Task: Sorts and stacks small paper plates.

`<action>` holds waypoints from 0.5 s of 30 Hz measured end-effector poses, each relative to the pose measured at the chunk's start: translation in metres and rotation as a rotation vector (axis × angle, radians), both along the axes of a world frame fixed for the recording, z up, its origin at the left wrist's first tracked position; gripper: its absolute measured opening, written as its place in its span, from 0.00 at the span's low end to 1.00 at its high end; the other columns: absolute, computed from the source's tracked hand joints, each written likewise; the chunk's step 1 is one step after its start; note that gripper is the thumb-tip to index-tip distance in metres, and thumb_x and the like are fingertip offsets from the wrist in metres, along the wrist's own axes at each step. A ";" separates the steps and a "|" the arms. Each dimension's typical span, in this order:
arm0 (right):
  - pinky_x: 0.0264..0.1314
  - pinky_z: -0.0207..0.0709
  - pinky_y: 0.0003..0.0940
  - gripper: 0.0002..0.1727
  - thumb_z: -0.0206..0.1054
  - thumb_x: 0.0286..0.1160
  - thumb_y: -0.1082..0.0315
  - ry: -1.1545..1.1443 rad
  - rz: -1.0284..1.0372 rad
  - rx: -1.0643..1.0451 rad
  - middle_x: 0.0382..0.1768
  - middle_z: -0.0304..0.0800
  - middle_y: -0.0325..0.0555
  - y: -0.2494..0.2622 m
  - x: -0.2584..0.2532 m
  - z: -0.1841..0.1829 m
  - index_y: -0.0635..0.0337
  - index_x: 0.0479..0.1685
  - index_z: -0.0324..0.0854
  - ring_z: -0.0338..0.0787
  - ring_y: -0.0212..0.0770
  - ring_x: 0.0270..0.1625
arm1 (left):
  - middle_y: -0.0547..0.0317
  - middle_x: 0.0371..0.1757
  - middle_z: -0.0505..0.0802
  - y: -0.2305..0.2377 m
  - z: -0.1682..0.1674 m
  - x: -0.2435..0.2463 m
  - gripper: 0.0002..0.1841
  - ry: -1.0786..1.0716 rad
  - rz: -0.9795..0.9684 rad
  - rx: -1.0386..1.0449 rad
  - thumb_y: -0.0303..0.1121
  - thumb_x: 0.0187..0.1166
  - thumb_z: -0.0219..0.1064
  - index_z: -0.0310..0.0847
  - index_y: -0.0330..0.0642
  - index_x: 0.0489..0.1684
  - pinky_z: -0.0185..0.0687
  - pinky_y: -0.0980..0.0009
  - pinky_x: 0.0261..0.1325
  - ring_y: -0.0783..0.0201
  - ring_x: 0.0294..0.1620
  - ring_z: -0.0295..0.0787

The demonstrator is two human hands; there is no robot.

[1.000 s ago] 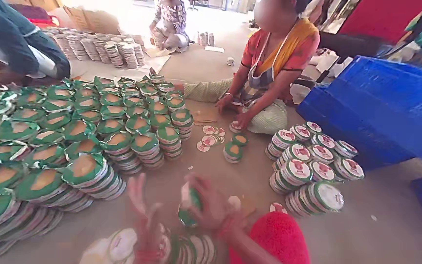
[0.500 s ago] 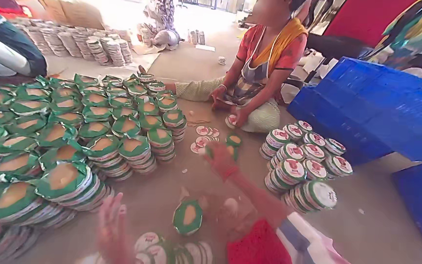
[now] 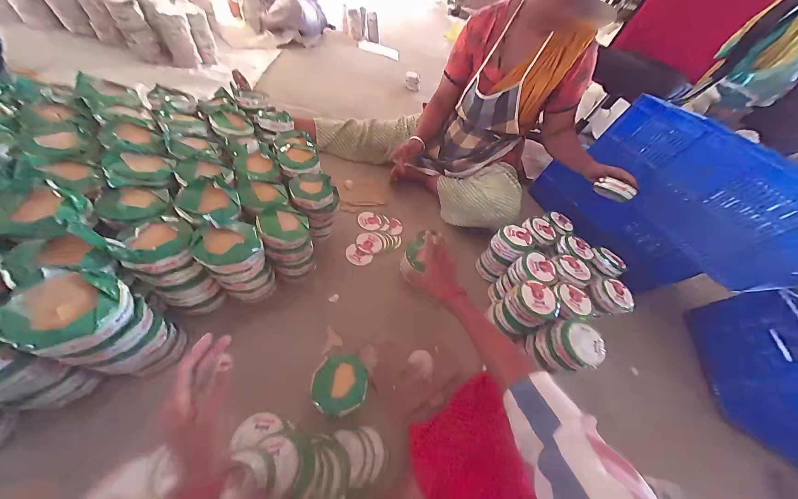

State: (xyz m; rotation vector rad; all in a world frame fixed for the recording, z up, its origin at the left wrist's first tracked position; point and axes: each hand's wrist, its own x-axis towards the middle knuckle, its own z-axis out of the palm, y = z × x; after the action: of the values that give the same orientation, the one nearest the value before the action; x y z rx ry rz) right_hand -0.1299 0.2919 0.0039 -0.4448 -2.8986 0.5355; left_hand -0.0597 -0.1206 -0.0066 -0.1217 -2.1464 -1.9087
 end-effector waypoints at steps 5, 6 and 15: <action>0.91 0.33 0.74 0.53 0.72 0.65 0.36 -0.362 0.136 0.073 0.94 0.40 0.66 -0.101 0.166 -0.004 0.61 0.88 0.64 0.37 0.70 0.95 | 0.41 0.76 0.83 0.025 -0.014 0.013 0.31 -0.181 -0.254 -0.121 0.40 0.82 0.62 0.68 0.30 0.81 0.76 0.60 0.77 0.56 0.77 0.80; 0.90 0.29 0.76 0.53 0.73 0.64 0.35 -0.436 0.139 0.062 0.95 0.38 0.63 -0.110 0.188 -0.010 0.59 0.89 0.64 0.34 0.69 0.96 | 0.41 0.76 0.83 0.027 -0.019 0.014 0.30 -0.171 -0.291 -0.167 0.40 0.82 0.63 0.69 0.31 0.81 0.75 0.55 0.78 0.53 0.78 0.79; 0.91 0.20 0.73 0.47 0.67 0.70 0.32 -0.651 0.051 0.106 0.97 0.31 0.51 -0.114 0.195 -0.023 0.59 0.82 0.74 0.24 0.62 0.97 | 0.41 0.80 0.80 0.035 -0.007 0.017 0.40 -0.303 -0.466 -0.423 0.37 0.70 0.78 0.67 0.36 0.85 0.68 0.44 0.82 0.43 0.83 0.72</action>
State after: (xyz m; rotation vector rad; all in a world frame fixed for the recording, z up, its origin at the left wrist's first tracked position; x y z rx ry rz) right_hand 0.0650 0.1778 -0.0188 -0.6285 -3.5419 0.2720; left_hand -0.0429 -0.0855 -0.0138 -0.4782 -2.9179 -1.7389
